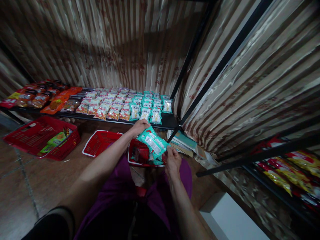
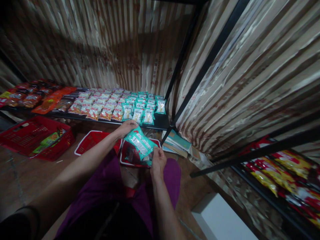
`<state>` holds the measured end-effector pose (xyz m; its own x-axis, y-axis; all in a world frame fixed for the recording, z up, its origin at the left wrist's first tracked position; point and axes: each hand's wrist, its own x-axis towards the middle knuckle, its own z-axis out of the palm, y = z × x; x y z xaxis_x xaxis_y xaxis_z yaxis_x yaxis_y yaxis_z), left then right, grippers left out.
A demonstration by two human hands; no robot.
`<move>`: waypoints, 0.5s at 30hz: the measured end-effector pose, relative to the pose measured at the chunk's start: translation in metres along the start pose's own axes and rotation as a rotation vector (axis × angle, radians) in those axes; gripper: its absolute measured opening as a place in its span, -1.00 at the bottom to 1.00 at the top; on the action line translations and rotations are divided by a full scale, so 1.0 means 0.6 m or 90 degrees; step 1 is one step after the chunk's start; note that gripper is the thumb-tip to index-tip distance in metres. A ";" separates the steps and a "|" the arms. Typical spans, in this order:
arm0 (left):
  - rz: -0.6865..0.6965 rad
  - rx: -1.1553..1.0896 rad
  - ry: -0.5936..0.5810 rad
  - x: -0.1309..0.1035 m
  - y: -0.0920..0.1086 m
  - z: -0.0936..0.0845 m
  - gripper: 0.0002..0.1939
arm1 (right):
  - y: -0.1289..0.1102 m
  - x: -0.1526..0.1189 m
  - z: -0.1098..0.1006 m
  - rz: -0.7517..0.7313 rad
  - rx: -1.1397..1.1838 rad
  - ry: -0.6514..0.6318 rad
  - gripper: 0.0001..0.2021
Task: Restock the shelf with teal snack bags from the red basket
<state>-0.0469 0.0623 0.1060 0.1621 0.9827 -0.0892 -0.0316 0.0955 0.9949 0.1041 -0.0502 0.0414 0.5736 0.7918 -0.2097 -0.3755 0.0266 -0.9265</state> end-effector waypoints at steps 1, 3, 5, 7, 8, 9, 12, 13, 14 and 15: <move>-0.004 0.007 -0.005 0.000 0.000 0.000 -0.84 | 0.002 0.001 0.000 -0.003 -0.003 0.002 -0.64; -0.011 0.023 -0.013 0.002 0.001 -0.001 -0.85 | 0.004 0.002 -0.001 0.002 -0.005 0.008 -0.63; -0.015 0.042 -0.016 0.005 0.001 -0.002 -0.85 | 0.007 0.004 -0.002 0.012 -0.017 0.006 -0.63; -0.019 0.061 -0.015 0.010 0.002 -0.002 -0.85 | 0.010 0.008 -0.005 -0.005 -0.078 -0.004 -0.65; -0.021 0.070 -0.015 0.012 0.002 -0.003 -0.84 | 0.011 0.010 -0.007 -0.041 -0.128 -0.010 -0.67; -0.024 0.078 -0.014 0.015 0.002 -0.004 -0.84 | 0.012 0.011 -0.010 -0.098 -0.185 -0.013 -0.67; -0.038 0.096 -0.016 0.020 -0.001 -0.007 -0.82 | 0.009 0.014 -0.018 -0.347 -0.371 -0.027 -0.61; -0.043 0.098 -0.017 0.021 -0.003 -0.009 -0.82 | 0.007 0.013 -0.020 -0.433 -0.424 -0.039 -0.60; -0.047 0.100 -0.018 0.023 -0.004 -0.010 -0.81 | 0.004 0.012 -0.020 -0.512 -0.469 -0.056 -0.60; -0.050 0.100 -0.019 0.024 -0.007 -0.011 -0.80 | 0.002 0.011 -0.021 -0.581 -0.505 -0.081 -0.60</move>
<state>-0.0512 0.0774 0.1005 0.1878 0.9676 -0.1686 0.1362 0.1443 0.9801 0.1166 -0.0525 0.0351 0.3022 0.7327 0.6098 0.7043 0.2595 -0.6608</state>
